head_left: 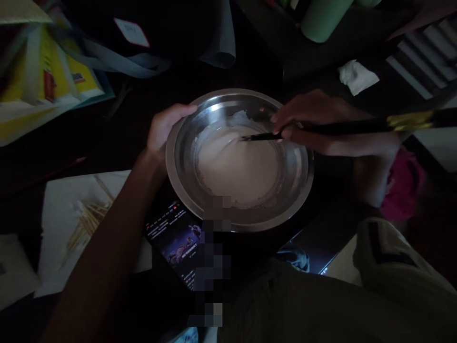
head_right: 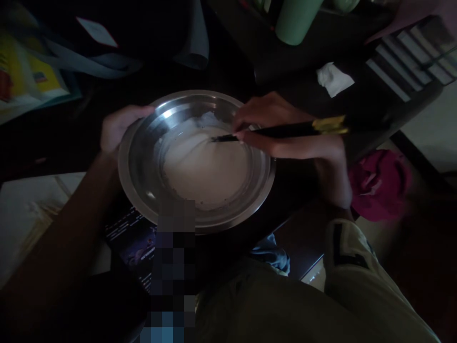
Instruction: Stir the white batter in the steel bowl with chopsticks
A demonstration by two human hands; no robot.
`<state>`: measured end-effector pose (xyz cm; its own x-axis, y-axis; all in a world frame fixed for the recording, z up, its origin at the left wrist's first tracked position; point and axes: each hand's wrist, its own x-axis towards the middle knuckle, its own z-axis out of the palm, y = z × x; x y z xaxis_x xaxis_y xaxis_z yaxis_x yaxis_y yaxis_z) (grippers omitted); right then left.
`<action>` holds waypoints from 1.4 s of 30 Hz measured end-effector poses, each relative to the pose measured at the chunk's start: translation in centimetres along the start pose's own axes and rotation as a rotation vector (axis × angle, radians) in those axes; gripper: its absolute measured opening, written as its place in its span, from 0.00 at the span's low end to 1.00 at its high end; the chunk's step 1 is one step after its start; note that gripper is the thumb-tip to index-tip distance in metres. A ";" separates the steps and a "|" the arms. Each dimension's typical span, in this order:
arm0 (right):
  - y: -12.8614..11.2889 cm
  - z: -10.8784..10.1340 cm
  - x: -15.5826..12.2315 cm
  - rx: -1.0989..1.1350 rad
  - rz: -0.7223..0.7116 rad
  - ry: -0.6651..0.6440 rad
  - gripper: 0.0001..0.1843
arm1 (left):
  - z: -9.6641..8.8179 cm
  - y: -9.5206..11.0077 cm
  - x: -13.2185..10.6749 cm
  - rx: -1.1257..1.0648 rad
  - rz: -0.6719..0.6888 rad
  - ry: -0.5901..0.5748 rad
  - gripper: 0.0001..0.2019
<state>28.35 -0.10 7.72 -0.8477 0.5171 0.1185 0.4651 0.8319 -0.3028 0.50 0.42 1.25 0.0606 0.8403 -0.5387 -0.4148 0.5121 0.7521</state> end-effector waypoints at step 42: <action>-0.7 1.7 0.6 0.002 -0.207 -0.088 0.14 | -0.3 -0.1 0.3 -0.049 0.011 -0.084 0.17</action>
<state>27.12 -0.72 6.40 -0.9439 0.3161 0.0955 0.2788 0.9178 -0.2825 0.32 0.62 0.93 0.1312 0.8587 -0.4954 -0.4597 0.4955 0.7370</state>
